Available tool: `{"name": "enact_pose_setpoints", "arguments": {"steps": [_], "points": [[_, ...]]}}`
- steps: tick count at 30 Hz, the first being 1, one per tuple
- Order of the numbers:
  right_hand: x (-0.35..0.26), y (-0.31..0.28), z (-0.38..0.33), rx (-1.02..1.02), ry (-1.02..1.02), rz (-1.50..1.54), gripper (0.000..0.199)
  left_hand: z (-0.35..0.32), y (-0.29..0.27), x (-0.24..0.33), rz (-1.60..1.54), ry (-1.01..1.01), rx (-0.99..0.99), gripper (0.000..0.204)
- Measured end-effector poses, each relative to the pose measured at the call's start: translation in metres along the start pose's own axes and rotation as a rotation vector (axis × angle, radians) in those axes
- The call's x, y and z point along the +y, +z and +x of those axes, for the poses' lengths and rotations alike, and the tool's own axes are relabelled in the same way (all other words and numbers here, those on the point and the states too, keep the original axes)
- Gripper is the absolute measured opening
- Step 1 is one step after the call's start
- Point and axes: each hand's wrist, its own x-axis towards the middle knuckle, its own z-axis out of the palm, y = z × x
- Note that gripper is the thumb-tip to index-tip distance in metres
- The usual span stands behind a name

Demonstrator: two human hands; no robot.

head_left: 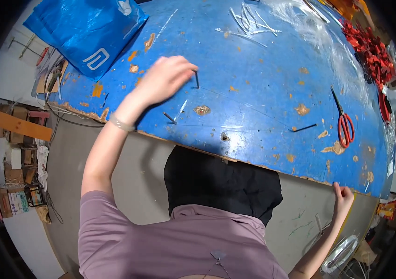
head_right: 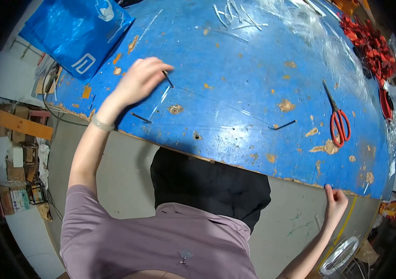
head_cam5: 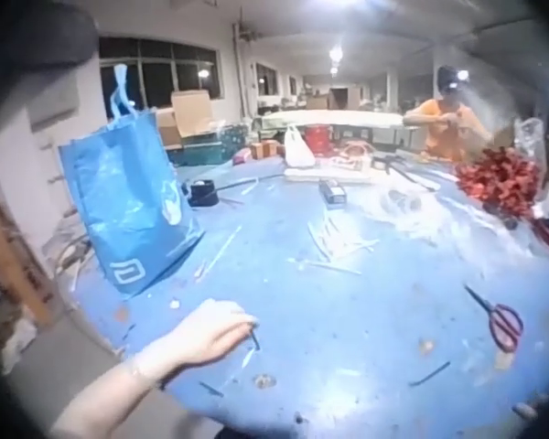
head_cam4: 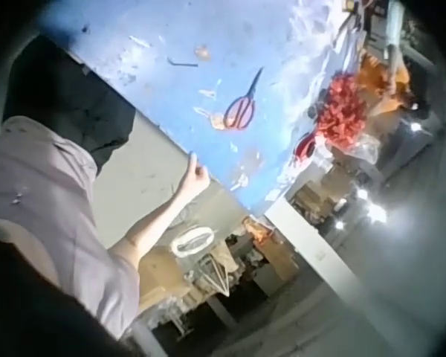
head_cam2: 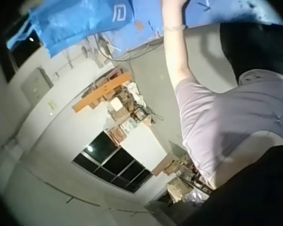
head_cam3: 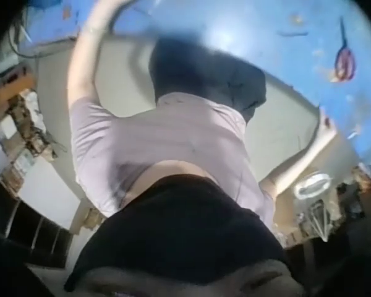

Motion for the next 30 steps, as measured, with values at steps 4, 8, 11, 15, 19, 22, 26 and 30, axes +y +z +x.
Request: {"name": "enact_pose_setpoints", "arguments": {"steps": [4, 8, 11, 15, 19, 22, 26, 30], "points": [[0.035, -0.012, -0.055, -0.031, 0.165, 0.107, 0.034, -0.023, -0.053, 0.04, -0.409, -0.586, 0.453, 0.017], [0.056, -0.015, -0.077, -0.052, 0.214, 0.234, 0.032, -0.037, -0.038, 0.157, -0.489, -0.427, 0.283, 0.039], [0.051, -0.012, -0.069, -0.062, 0.155, 0.228, 0.031, -0.019, -0.007, 0.174, 0.131, -0.359, -0.059, 0.067], [0.043, -0.009, -0.069, -0.051, 0.152, 0.243, 0.03, -0.031, 0.032, 0.163, 0.281, -0.518, 0.01, 0.08], [0.047, -0.009, -0.071, -0.051, 0.207, 0.29, 0.029, -0.02, 0.031, 0.17, 0.232, -0.596, -0.11, 0.087], [0.054, -0.007, -0.078, -0.051, 0.21, 0.323, 0.029, -0.005, 0.025, 0.19, 0.054, -0.353, -0.02, 0.087], [0.048, -0.003, -0.077, -0.061, 0.199, 0.356, 0.028, 0.043, 0.057, 0.225, -0.152, -0.196, -0.123, 0.084], [0.05, -0.003, -0.08, -0.047, 0.227, 0.372, 0.028, 0.048, 0.084, 0.231, -0.123, -0.155, -0.132, 0.083]]}}
